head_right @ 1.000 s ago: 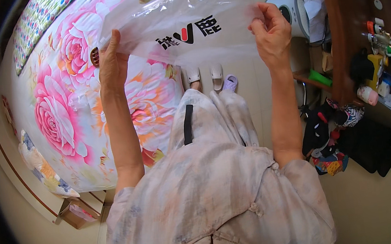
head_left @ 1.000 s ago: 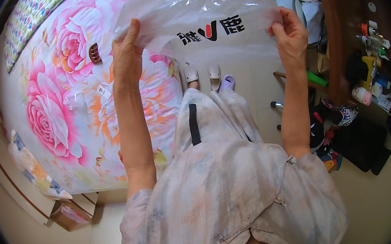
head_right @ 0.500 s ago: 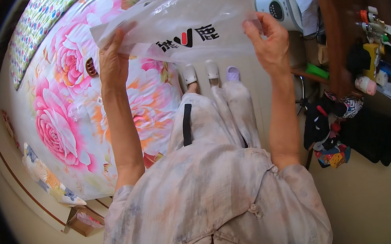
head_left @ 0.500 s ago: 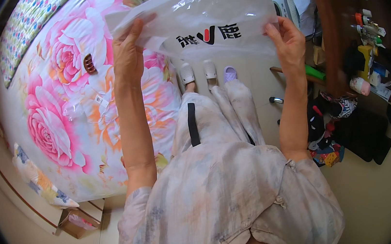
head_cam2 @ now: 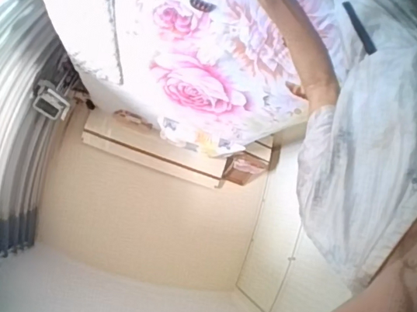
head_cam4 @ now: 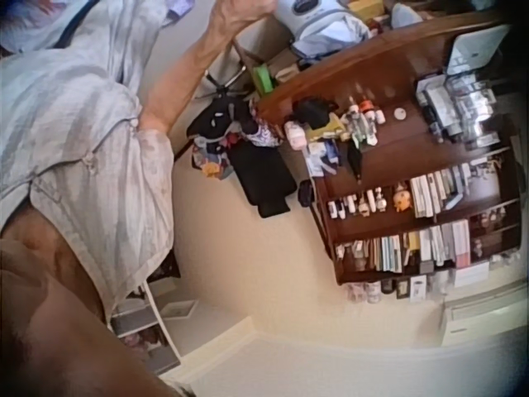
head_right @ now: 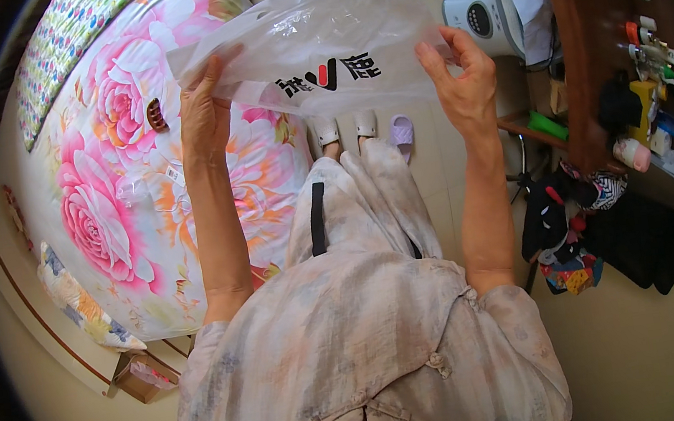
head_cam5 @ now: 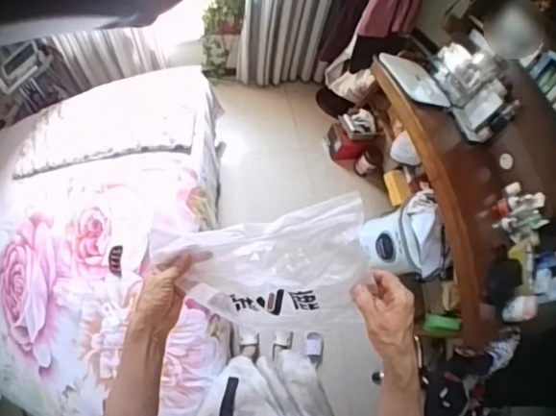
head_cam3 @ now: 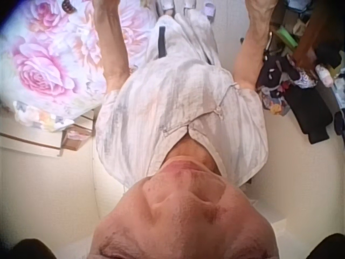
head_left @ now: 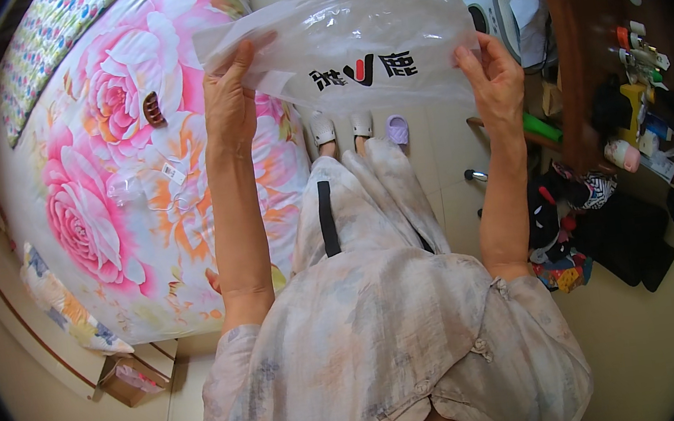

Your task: The person unpacks a pair of white slippers from a plastic bag on a bed. They remove a tag from one slipper and then place both slippers on the floor. The person then folds the empty plastic bag and places it on the bed.

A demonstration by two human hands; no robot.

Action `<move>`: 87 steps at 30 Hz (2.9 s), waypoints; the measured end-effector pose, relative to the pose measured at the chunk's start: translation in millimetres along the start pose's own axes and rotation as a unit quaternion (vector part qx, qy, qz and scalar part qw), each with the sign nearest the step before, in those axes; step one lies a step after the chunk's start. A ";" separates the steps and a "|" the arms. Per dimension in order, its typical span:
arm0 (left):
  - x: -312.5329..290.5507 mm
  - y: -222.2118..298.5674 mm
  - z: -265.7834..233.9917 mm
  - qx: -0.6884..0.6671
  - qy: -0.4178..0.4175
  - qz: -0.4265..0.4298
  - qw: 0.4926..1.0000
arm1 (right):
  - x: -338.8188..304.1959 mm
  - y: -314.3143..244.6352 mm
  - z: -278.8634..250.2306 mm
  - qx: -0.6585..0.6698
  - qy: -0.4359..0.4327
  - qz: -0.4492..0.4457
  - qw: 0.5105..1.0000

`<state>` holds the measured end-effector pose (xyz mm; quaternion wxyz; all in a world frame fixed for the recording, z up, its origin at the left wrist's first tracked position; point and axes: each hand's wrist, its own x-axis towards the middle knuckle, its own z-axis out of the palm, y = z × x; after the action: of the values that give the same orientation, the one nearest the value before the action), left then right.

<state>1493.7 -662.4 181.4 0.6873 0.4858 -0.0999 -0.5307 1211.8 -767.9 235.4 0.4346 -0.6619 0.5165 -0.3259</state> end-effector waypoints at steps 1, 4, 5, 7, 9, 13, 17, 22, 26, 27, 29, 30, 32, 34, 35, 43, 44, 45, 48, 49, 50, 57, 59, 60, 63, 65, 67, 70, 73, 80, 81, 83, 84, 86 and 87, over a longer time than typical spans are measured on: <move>0.0 0.7 -0.2 0.004 0.000 0.002 1.000 | 0.6 -1.1 1.8 0.003 0.008 -0.007 1.000; -0.9 3.7 0.2 0.014 0.006 0.008 1.000 | 4.7 0.8 1.6 0.012 -0.034 0.006 0.999; -1.9 4.3 0.2 0.017 0.012 0.009 1.000 | 5.9 1.8 1.0 0.015 -0.059 0.016 0.998; -4.8 3.8 0.2 0.025 0.024 0.013 0.999 | 6.5 -1.9 2.0 -0.025 -0.073 0.025 0.997; -8.9 -0.3 -1.9 0.037 0.037 0.015 0.999 | 8.6 -5.9 2.4 -0.033 -0.087 0.005 0.996; -13.6 -9.0 -4.6 0.018 0.061 0.015 0.998 | 12.7 -1.9 0.8 -0.053 -0.112 -0.036 0.992; -18.5 -15.5 -1.1 -0.009 0.077 0.019 0.997 | 13.2 12.7 -0.7 -0.028 -0.133 0.015 0.991; -14.6 -23.9 7.2 -0.004 0.093 0.011 0.996 | 20.7 24.9 -3.0 -0.017 -0.173 -0.019 0.985; -13.7 -34.3 30.9 0.021 0.095 0.023 0.995 | 30.6 14.9 -23.7 0.020 -0.202 0.063 0.977; -14.6 -37.0 36.1 0.031 0.093 0.026 0.995 | 34.5 16.7 -30.7 0.020 -0.220 0.074 0.972; -14.2 -32.5 43.7 0.036 0.096 0.034 0.994 | 40.8 16.8 -33.3 0.024 -0.249 0.095 0.964; -14.5 -29.9 46.8 0.038 0.098 0.037 0.994 | 43.7 12.6 -33.4 0.024 -0.259 0.103 0.960; -14.9 -28.8 49.1 0.035 0.103 0.038 0.993 | 50.8 3.9 -35.4 0.021 -0.281 0.118 0.952; -14.1 -28.5 49.5 0.035 0.109 0.039 0.993 | 54.4 6.6 -31.8 0.063 -0.276 0.080 0.956; -13.2 -28.6 49.4 0.036 0.112 0.039 0.992 | 56.3 7.8 -30.5 0.083 -0.273 0.062 0.957; -5.0 -29.1 52.6 0.068 0.117 0.046 0.990 | 60.0 14.2 -28.2 0.058 -0.249 0.047 0.966; -2.8 -29.0 53.4 0.070 0.121 0.042 0.989 | 59.5 15.1 -27.5 0.048 -0.239 0.037 0.969; -0.8 -30.0 54.1 0.073 0.125 0.037 0.989 | 59.6 16.7 -27.1 0.042 -0.235 0.026 0.971; 6.5 -39.8 55.2 0.072 0.095 0.031 0.992 | 60.4 23.2 -33.5 0.010 -0.228 0.011 0.974; 10.6 -39.9 60.0 0.082 0.092 0.027 0.992 | 62.5 24.6 -37.6 -0.010 -0.228 0.013 0.973; 13.2 -41.1 66.1 0.092 0.088 0.024 0.992 | 65.2 24.8 -42.7 -0.030 -0.229 0.015 0.973; 31.2 -7.2 152.3 0.086 0.048 0.047 0.994 | 100.4 -2.3 -98.0 0.061 -0.138 0.066 0.986; 38.2 -1.1 168.3 0.065 0.033 0.073 0.995 | 118.4 -9.2 -106.6 0.095 -0.139 0.056 0.984; 45.8 4.0 171.6 0.070 0.025 0.078 0.994 | 129.7 -12.7 -108.2 0.102 -0.140 0.047 0.984; 69.5 17.2 182.9 0.083 0.032 0.078 0.993 | 168.0 -20.7 -103.8 0.120 -0.149 0.032 0.981; 93.5 21.4 182.1 0.077 0.030 0.074 0.994 | 199.0 -23.5 -97.3 0.115 -0.164 0.019 0.980; 130.3 23.5 177.0 0.068 0.030 0.064 0.995 | 239.7 -18.6 -82.7 0.119 -0.182 0.011 0.976; 187.5 40.7 162.0 0.055 0.078 0.075 0.993 | 306.2 -33.2 -51.2 0.126 -0.207 -0.018 0.970; 254.6 67.3 156.2 0.056 0.078 0.059 0.994 | 376.2 -62.4 -34.0 0.097 -0.210 -0.038 0.972; 427.1 142.5 204.3 0.021 0.015 0.041 0.999 | 554.2 -130.8 -11.6 0.070 -0.137 -0.079 0.985; 445.4 146.4 207.8 0.027 0.020 0.032 0.999 | 573.3 -132.0 -9.6 0.064 -0.127 -0.076 0.987; 490.8 151.4 211.3 0.038 0.021 0.019 0.999 | 616.5 -128.6 -2.9 0.062 -0.106 -0.101 0.987; 515.3 148.0 205.1 0.053 0.023 0.019 0.998 | 639.2 -127.7 1.9 0.061 -0.100 -0.122 0.986; 557.9 157.2 203.7 0.039 0.030 0.004 0.999 | 685.3 -129.1 15.2 0.073 -0.087 -0.121 0.986; 579.9 162.0 203.0 0.032 0.035 -0.002 0.999 | 712.7 -129.5 22.5 0.074 -0.093 -0.122 0.985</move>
<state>1705.3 -1261.4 190.5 0.6734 0.5260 -0.0910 -0.5114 1464.5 -1440.2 331.9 0.4853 -0.7138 0.3633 -0.3507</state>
